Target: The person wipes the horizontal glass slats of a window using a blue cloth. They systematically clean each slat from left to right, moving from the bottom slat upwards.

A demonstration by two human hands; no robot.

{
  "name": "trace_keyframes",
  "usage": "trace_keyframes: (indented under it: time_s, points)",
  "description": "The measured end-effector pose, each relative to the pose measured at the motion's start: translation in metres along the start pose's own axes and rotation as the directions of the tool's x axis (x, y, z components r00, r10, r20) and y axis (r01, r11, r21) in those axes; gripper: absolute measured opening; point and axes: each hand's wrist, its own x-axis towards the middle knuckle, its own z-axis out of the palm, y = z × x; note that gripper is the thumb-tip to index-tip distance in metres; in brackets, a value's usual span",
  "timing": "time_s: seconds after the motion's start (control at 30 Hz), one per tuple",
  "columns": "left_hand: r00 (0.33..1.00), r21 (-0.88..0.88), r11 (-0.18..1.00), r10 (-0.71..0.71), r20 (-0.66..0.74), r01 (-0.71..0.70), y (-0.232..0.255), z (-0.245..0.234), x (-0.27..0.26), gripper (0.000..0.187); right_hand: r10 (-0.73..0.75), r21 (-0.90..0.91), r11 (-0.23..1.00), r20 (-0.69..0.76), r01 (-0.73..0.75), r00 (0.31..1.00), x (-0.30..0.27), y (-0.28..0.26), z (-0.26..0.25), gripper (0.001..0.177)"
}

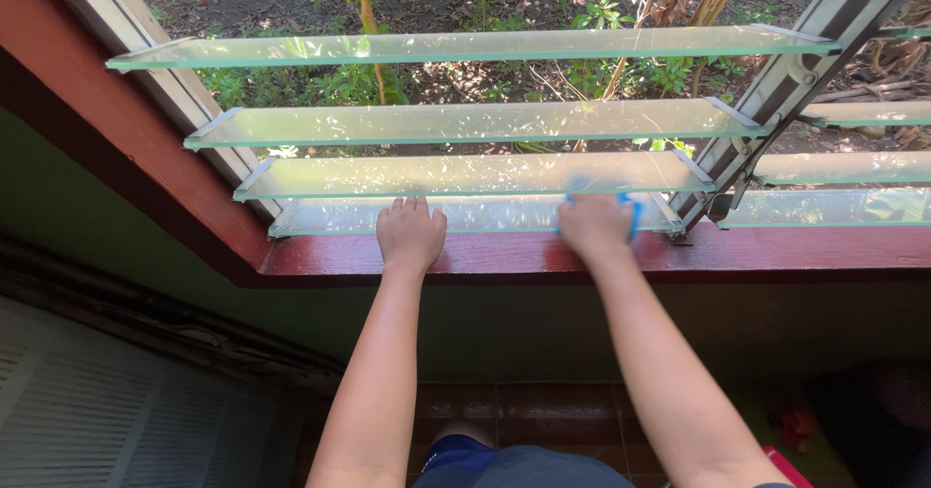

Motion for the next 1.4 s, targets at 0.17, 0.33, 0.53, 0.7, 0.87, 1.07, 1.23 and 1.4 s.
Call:
trace_keyframes:
  time_s: [0.17,0.33,0.53,0.7,0.87,1.07,1.23,1.4]
  points:
    - [1.0,-0.004,1.0,-0.004,0.016,0.004,0.0,0.001,-0.001,0.057,-0.292,0.137,0.944,-0.074,0.3,0.954,-0.023,-0.07,0.016,0.046]
    - [1.0,-0.014,1.0,-0.002,-0.012,0.002,-0.001,0.001,0.0,0.058,-0.364,0.269,0.892,-0.053,0.364,0.93,-0.021,-0.042,-0.004,0.045]
    - [1.0,-0.025,1.0,0.0,-0.009,0.0,-0.001,0.0,-0.001,0.057,-0.068,0.161,0.985,-0.019,0.07,0.998,-0.012,0.022,-0.02,0.048]
    - [1.0,-0.028,1.0,0.01,-0.026,-0.011,0.001,-0.003,-0.002,0.055,-0.055,0.056,0.997,-0.092,0.061,0.994,-0.004,0.009,-0.009,0.047]
    - [0.998,-0.034,0.999,0.034,-0.056,-0.036,-0.002,-0.002,-0.003,0.052,-0.128,0.076,0.989,0.042,0.125,0.991,-0.014,-0.051,0.005,0.048]
    - [0.993,-0.084,0.993,0.073,-0.096,-0.081,-0.006,-0.005,-0.004,0.052,-0.425,0.232,0.864,-0.14,0.447,0.894,-0.029,-0.103,0.01,0.044]
    - [0.983,-0.22,0.959,0.165,-0.084,-0.18,-0.021,-0.01,-0.01,0.049,-0.285,0.284,0.913,-0.071,0.294,0.956,-0.027,-0.055,-0.008,0.044]
    - [0.959,-0.203,0.958,0.154,-0.237,-0.203,-0.057,-0.02,-0.035,0.043,-0.047,0.058,0.997,-0.126,0.055,0.991,-0.021,-0.036,-0.01,0.045]
